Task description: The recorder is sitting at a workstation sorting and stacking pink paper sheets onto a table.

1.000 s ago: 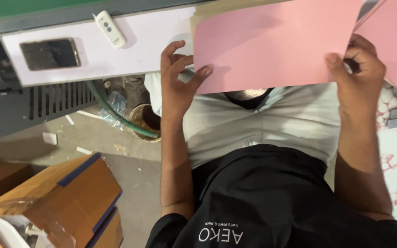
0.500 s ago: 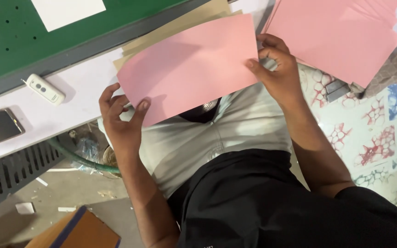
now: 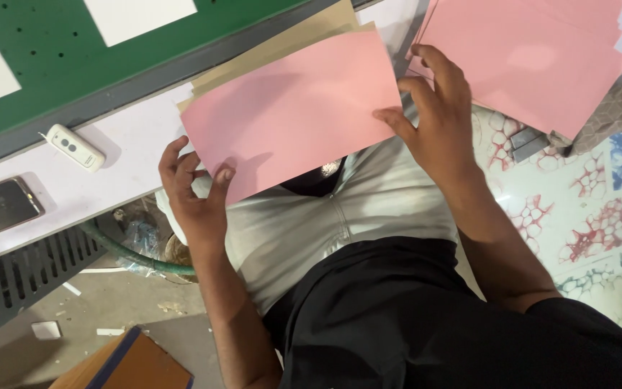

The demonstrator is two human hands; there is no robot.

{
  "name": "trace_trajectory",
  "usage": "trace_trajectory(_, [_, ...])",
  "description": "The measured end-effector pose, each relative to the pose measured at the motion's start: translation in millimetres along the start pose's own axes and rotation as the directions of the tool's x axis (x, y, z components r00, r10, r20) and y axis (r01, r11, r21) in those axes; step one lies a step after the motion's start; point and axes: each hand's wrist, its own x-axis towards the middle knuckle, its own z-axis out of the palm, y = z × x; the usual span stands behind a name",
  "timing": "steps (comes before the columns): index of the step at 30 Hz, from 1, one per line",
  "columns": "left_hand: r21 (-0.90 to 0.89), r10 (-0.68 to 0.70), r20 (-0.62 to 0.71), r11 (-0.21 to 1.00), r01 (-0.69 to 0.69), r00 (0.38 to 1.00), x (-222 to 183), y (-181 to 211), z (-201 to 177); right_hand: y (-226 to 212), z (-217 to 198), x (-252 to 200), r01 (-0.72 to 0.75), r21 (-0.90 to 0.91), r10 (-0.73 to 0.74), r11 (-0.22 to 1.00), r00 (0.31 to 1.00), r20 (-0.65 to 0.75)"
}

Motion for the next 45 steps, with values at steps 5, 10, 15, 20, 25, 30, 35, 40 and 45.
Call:
trace_trajectory(5, [-0.031,-0.11,0.016,0.993,0.111,0.994,0,0,-1,-30,16,5,0.146,-0.05,-0.151,0.988,0.981,-0.124])
trace_trajectory(10, [-0.285,-0.087,0.085,0.952,0.108,0.993,-1,-23,-1,-104,81,27,0.16,0.255,-0.18,0.954,0.982,0.057])
trace_trajectory(15, [-0.475,-0.097,0.086,0.871,0.126,0.992,1,-30,3,-72,92,44,0.163,0.09,-0.166,0.983,0.986,0.031])
trace_trajectory(20, [0.366,0.022,-0.215,0.929,0.06,0.976,-4,31,10,-10,53,38,0.037,-0.287,-0.036,0.957,0.999,0.007])
trace_trajectory(25, [0.699,0.234,-0.003,0.696,-0.166,0.972,16,117,37,-17,56,37,-0.05,-0.151,0.05,0.987,0.999,-0.004])
trace_trajectory(30, [0.411,0.249,0.501,0.774,-0.481,0.829,39,124,84,-26,40,40,-0.016,-0.087,0.002,0.996,0.986,-0.165])
trace_trajectory(35, [0.621,0.309,0.373,0.618,-0.483,0.875,39,56,75,-23,40,33,-0.079,0.027,0.083,0.996,0.973,-0.214])
trace_trajectory(40, [0.763,0.165,0.129,0.613,-0.204,0.978,34,49,58,-55,20,32,-0.08,0.068,0.098,0.994,0.94,-0.326])
trace_trajectory(45, [0.772,0.166,0.058,0.617,-0.149,0.984,19,25,52,-64,-4,15,-0.095,0.536,0.3,0.839,0.902,-0.31])
